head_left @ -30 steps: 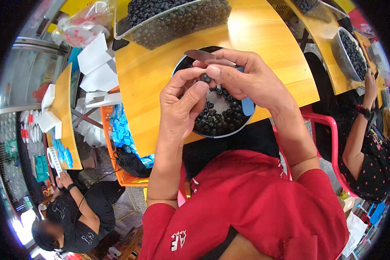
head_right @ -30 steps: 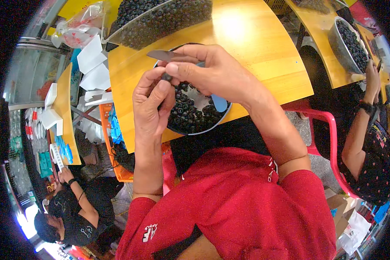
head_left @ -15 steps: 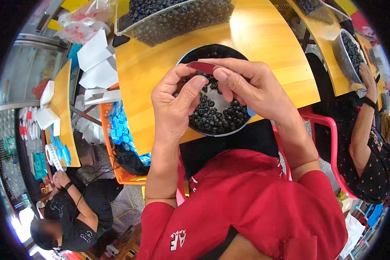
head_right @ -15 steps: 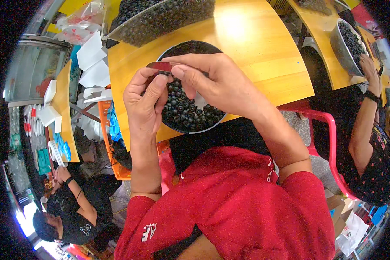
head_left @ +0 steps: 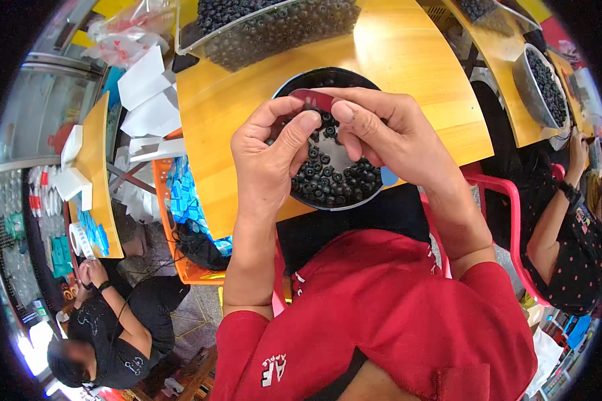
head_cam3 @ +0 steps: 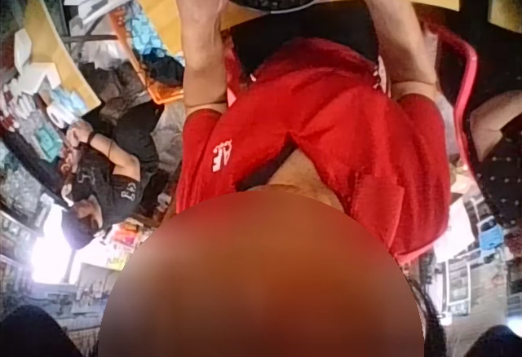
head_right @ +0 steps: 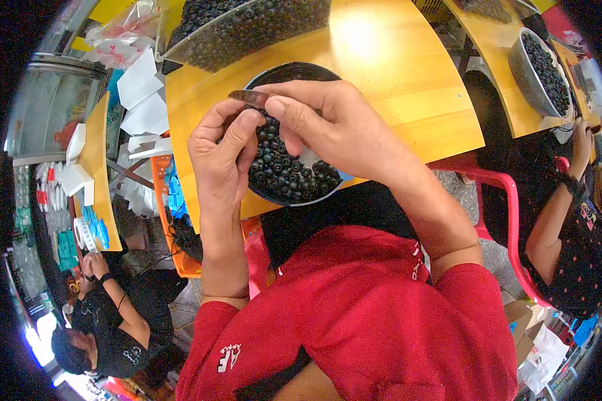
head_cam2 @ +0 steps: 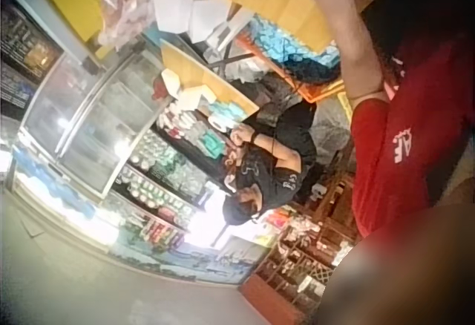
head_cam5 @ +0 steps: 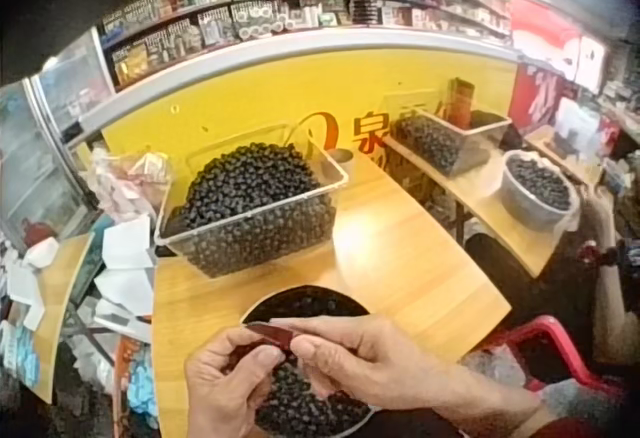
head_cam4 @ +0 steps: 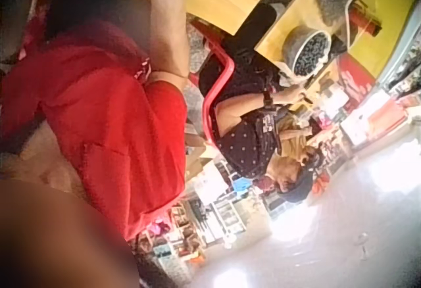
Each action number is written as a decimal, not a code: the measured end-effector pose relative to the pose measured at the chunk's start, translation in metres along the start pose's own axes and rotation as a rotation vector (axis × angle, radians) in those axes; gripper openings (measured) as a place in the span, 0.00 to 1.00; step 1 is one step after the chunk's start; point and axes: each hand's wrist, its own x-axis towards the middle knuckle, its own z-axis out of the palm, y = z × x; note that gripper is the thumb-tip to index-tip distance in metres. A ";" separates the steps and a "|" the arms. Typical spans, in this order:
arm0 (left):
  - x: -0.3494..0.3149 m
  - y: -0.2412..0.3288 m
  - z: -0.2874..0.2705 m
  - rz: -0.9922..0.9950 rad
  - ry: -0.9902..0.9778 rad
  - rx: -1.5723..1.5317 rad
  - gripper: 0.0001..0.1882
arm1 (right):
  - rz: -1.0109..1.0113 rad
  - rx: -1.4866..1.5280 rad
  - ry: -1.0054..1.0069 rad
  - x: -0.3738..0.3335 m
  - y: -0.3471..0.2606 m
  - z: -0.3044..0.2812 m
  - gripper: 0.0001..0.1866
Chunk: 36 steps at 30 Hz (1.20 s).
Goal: Manually cleaning or trimming small round black seeds/objects using a small knife.
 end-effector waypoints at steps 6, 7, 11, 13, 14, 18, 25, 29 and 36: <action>0.001 -0.001 0.004 0.015 0.020 -0.033 0.09 | -0.055 -0.016 0.043 0.001 0.005 0.005 0.17; 0.001 -0.002 0.005 0.019 0.029 -0.058 0.08 | -0.061 -0.026 0.058 0.001 0.006 0.006 0.16; 0.000 -0.009 0.006 0.046 0.047 -0.131 0.08 | -0.038 -0.022 0.089 0.002 0.008 0.008 0.16; -0.001 -0.009 0.006 0.074 0.057 -0.124 0.08 | -0.043 -0.015 0.058 0.003 0.008 0.007 0.16; -0.001 -0.010 0.006 0.073 0.056 -0.125 0.08 | -0.042 -0.016 0.059 0.003 0.009 0.006 0.16; -0.001 -0.013 0.002 0.085 0.029 -0.142 0.08 | -0.015 0.031 0.028 0.002 0.008 0.005 0.17; -0.001 -0.012 -0.002 0.067 0.016 -0.158 0.10 | 0.049 0.090 -0.004 0.002 0.006 0.003 0.17; 0.000 -0.014 -0.003 0.064 0.006 -0.177 0.10 | 0.052 0.099 0.002 0.003 0.007 0.003 0.17; 0.001 -0.012 -0.004 0.058 -0.037 -0.216 0.10 | 0.110 0.183 0.032 0.005 0.010 0.003 0.16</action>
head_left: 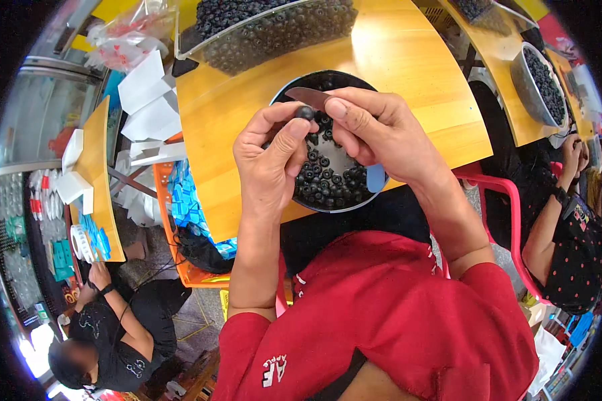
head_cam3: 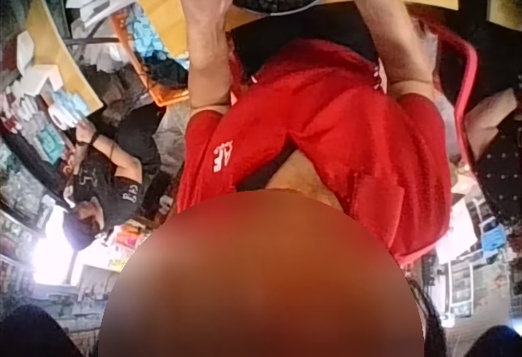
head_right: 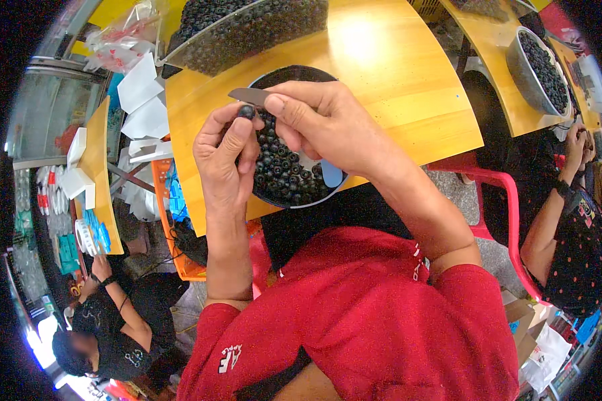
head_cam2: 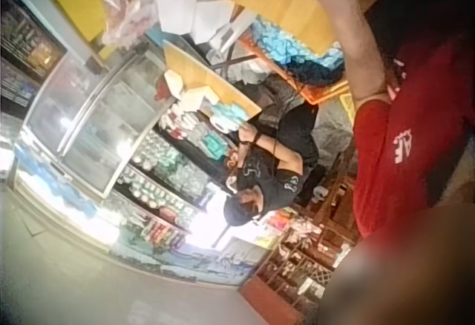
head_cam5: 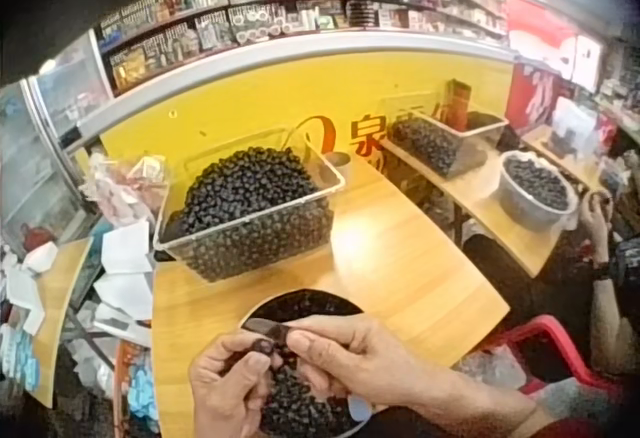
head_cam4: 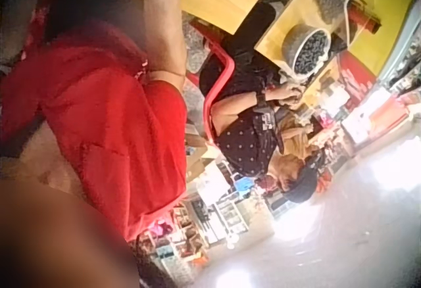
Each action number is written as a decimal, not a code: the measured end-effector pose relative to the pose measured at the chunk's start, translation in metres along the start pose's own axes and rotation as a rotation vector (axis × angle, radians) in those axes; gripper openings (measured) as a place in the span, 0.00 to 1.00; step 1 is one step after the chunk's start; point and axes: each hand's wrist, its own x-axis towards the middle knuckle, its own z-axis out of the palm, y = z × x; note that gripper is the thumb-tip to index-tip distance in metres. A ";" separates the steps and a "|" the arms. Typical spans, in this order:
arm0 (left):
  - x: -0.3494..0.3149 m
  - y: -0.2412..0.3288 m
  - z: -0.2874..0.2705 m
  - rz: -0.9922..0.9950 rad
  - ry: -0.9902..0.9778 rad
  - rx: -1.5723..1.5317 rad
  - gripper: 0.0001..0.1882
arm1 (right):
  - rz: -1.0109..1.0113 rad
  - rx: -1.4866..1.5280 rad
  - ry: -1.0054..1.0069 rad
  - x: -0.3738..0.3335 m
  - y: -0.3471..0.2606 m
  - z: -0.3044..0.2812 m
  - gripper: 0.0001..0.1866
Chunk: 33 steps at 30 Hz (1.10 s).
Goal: Manually cleaning or trimming small round black seeds/objects using a small knife.
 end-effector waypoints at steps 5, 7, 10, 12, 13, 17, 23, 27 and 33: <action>0.000 0.003 0.000 -0.022 0.010 0.043 0.10 | 0.067 0.108 -0.060 -0.003 -0.010 0.000 0.16; 0.001 0.003 0.000 0.029 0.029 0.113 0.10 | 0.020 0.016 -0.034 -0.003 -0.013 0.004 0.16; 0.001 0.002 0.000 0.046 0.050 0.176 0.10 | -0.020 -0.083 0.016 -0.002 -0.011 0.007 0.17; 0.002 0.001 0.000 0.043 0.041 0.170 0.10 | -0.010 -0.068 0.021 0.000 -0.003 0.005 0.17; 0.002 0.001 0.000 0.041 0.032 0.167 0.10 | -0.001 -0.051 0.025 0.001 0.000 0.003 0.17; 0.003 0.000 0.003 0.039 0.022 0.134 0.10 | 0.037 0.028 0.043 0.002 0.004 0.000 0.17; 0.003 0.002 0.004 -0.008 0.053 0.115 0.09 | 0.006 0.017 -0.003 -0.004 -0.007 0.003 0.16; 0.002 0.004 0.006 -0.053 0.042 0.047 0.09 | -0.055 -0.060 0.037 -0.001 -0.001 0.003 0.14; 0.003 0.004 0.007 -0.066 0.044 0.035 0.09 | -0.028 -0.025 0.042 -0.001 -0.001 0.001 0.15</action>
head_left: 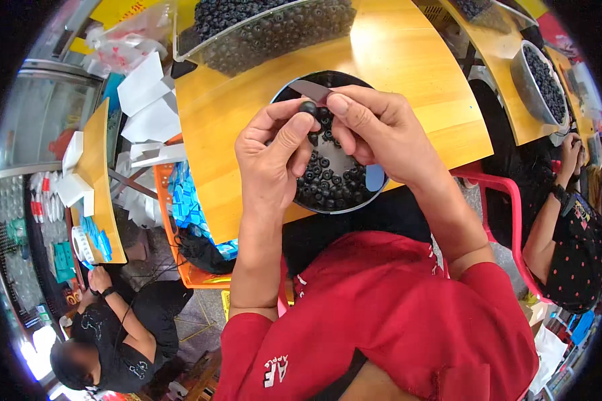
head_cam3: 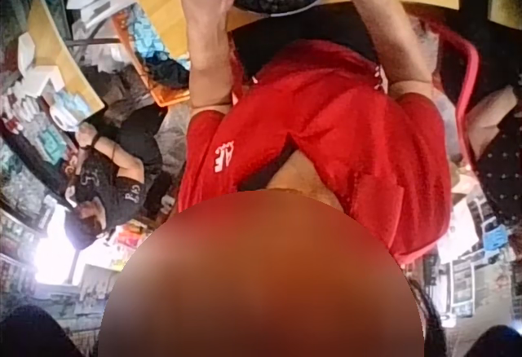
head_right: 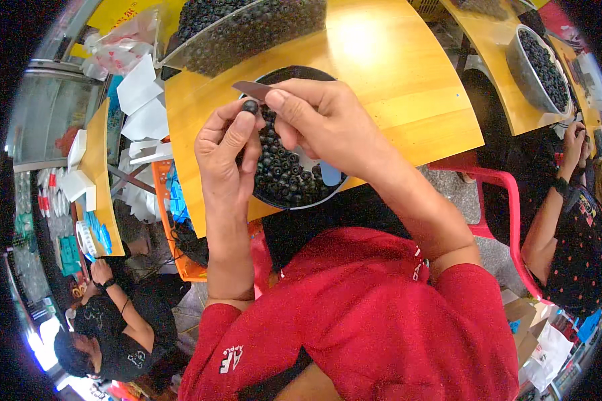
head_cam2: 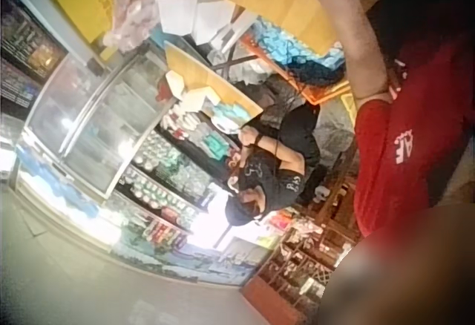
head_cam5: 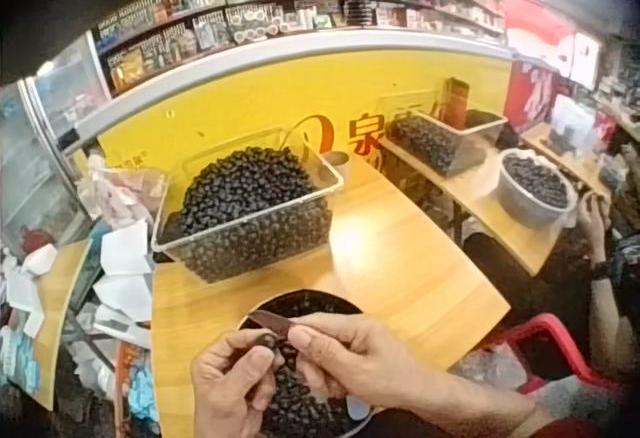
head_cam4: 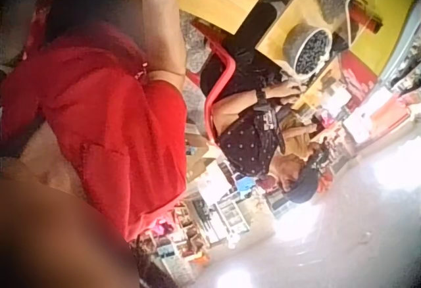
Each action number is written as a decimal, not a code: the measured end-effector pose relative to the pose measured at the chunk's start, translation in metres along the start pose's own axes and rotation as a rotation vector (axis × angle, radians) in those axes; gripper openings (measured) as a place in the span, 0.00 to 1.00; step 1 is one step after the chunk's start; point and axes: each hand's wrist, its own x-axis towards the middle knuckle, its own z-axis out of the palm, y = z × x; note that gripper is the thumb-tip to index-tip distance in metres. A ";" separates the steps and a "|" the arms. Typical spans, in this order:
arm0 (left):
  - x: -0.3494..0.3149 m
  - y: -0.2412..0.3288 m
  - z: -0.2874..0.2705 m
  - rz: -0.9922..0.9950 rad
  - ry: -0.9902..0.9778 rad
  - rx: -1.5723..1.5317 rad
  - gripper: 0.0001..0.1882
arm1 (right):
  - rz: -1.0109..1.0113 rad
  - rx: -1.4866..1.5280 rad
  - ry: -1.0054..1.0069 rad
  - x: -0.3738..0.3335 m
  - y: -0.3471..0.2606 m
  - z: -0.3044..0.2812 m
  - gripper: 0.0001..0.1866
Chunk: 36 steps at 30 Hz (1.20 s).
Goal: Manually cleaning or trimming small round black seeds/objects using a small knife.
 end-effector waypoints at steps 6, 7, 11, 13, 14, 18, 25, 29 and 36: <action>-0.002 0.000 0.002 0.108 0.032 0.294 0.07 | -0.013 -0.088 -0.001 -0.001 -0.005 0.003 0.16; -0.002 0.000 0.002 0.127 0.032 0.334 0.07 | -0.065 -0.128 0.023 0.000 -0.002 0.003 0.16; -0.001 -0.002 0.002 0.132 0.032 0.316 0.07 | -0.011 -0.062 0.018 0.003 0.000 0.002 0.16; -0.001 -0.002 0.003 0.086 0.028 0.176 0.08 | 0.056 0.019 0.033 0.004 0.004 0.001 0.15; -0.001 -0.003 0.003 0.086 0.028 0.177 0.08 | 0.056 0.020 0.033 0.004 0.005 0.000 0.15; -0.001 -0.006 0.001 0.015 0.025 -0.010 0.09 | 0.069 0.108 0.012 -0.002 -0.003 0.003 0.15; -0.001 -0.011 0.003 -0.048 -0.028 -0.235 0.10 | -0.023 0.042 0.044 0.002 0.008 0.004 0.14; 0.000 -0.011 0.001 -0.057 -0.049 -0.248 0.10 | 0.014 0.097 0.018 0.002 0.006 0.001 0.14; 0.003 -0.015 -0.003 -0.063 -0.041 -0.279 0.08 | -0.016 0.052 -0.013 -0.002 -0.004 0.005 0.14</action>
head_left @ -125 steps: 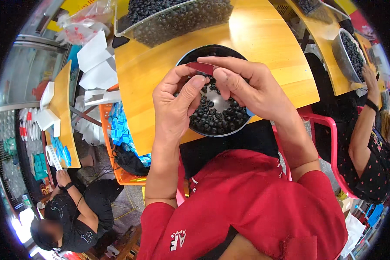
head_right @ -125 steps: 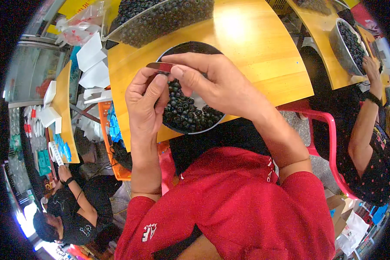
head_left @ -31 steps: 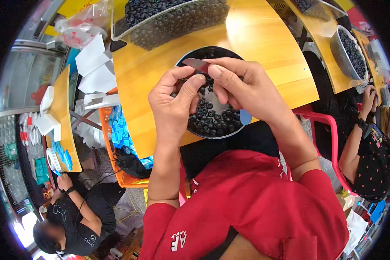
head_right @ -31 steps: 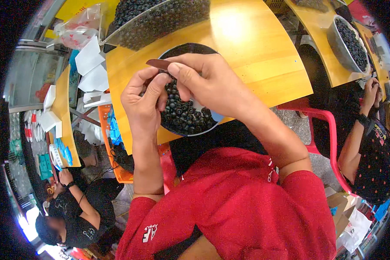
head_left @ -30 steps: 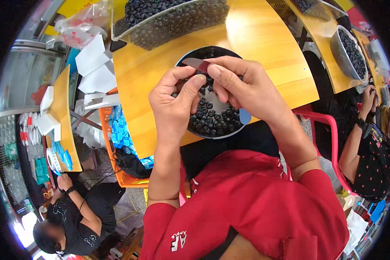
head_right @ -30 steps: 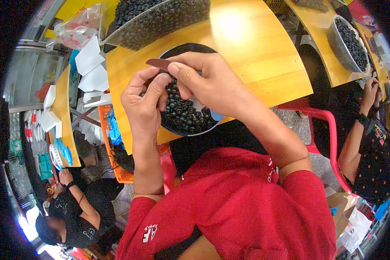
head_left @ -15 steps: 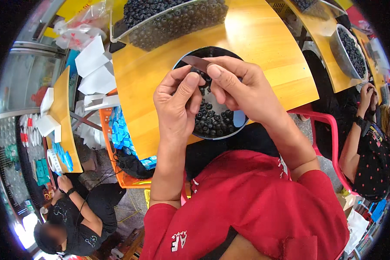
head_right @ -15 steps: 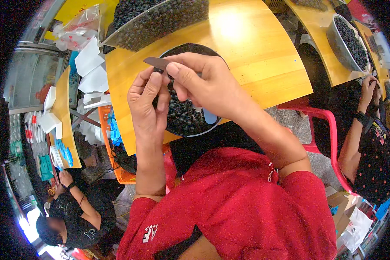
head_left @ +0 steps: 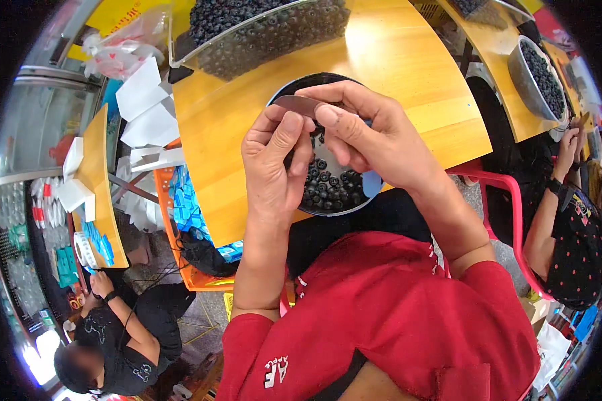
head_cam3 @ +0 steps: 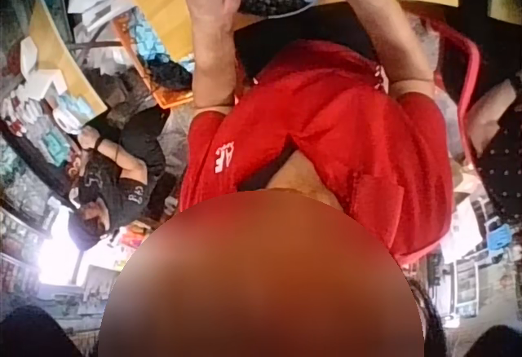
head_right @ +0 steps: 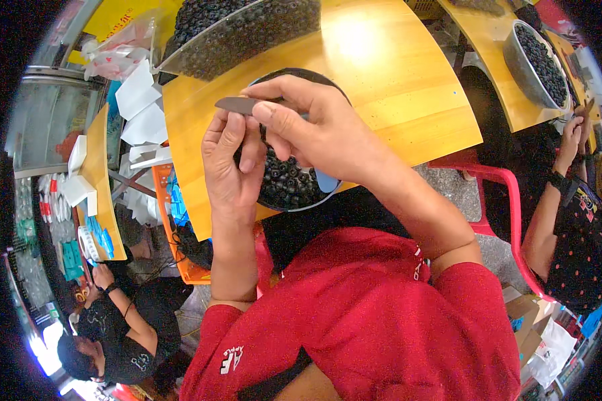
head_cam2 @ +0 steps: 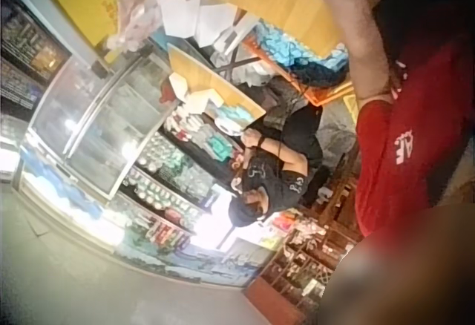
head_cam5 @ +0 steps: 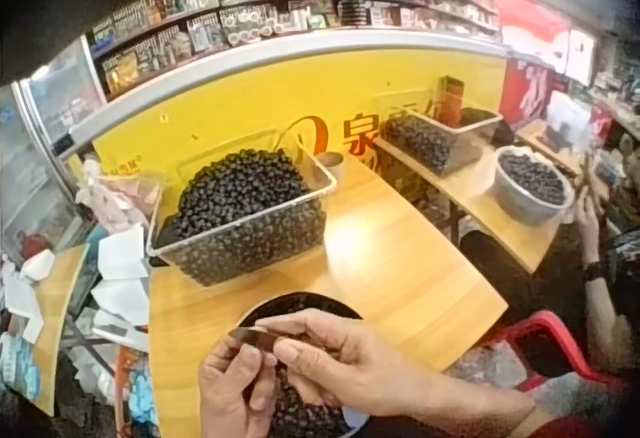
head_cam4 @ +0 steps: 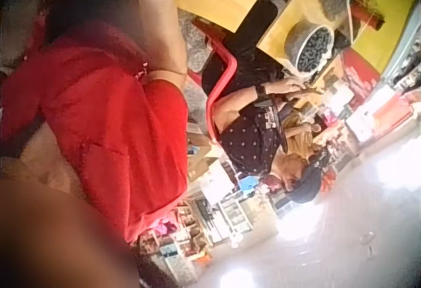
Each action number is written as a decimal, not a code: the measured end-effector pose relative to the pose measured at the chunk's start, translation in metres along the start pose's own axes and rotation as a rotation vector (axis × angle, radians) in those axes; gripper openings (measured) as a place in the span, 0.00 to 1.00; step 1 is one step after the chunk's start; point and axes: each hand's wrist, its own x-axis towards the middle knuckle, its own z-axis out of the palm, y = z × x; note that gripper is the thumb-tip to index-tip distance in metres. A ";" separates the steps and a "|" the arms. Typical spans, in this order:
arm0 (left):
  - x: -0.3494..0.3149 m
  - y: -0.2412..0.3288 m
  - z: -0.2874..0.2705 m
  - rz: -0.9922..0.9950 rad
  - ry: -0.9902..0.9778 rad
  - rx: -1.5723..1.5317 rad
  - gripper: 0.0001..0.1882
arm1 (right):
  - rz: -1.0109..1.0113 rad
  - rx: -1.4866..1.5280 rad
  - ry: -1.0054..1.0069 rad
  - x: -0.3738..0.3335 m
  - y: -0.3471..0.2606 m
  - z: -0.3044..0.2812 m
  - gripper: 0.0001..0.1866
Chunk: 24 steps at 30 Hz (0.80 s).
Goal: Manually cleaning or trimming small round black seeds/objects using a small knife.
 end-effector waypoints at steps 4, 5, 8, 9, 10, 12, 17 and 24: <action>-0.001 0.001 -0.001 -0.025 -0.057 -0.083 0.09 | -0.021 0.015 0.002 0.001 0.005 -0.002 0.14; -0.001 0.002 -0.001 -0.025 -0.057 -0.083 0.09 | -0.021 0.015 0.002 0.002 0.006 -0.004 0.14; -0.002 0.007 0.002 -0.020 -0.065 -0.038 0.10 | 0.027 0.089 -0.040 0.004 0.006 -0.007 0.14; -0.001 0.009 0.002 -0.010 -0.048 0.032 0.11 | 0.034 0.096 -0.026 0.003 0.004 -0.006 0.15; -0.001 0.010 0.004 0.001 -0.030 0.102 0.11 | 0.043 0.103 -0.012 0.002 0.002 -0.006 0.15; -0.004 0.014 0.008 0.012 0.000 0.189 0.11 | 0.030 0.097 0.022 0.004 0.002 -0.005 0.15; -0.005 0.015 0.013 0.044 -0.003 0.305 0.10 | 0.014 -0.087 0.099 0.010 0.001 -0.004 0.16; -0.006 0.010 0.013 0.159 -0.038 0.423 0.10 | 0.041 -0.014 0.115 0.011 -0.001 -0.001 0.13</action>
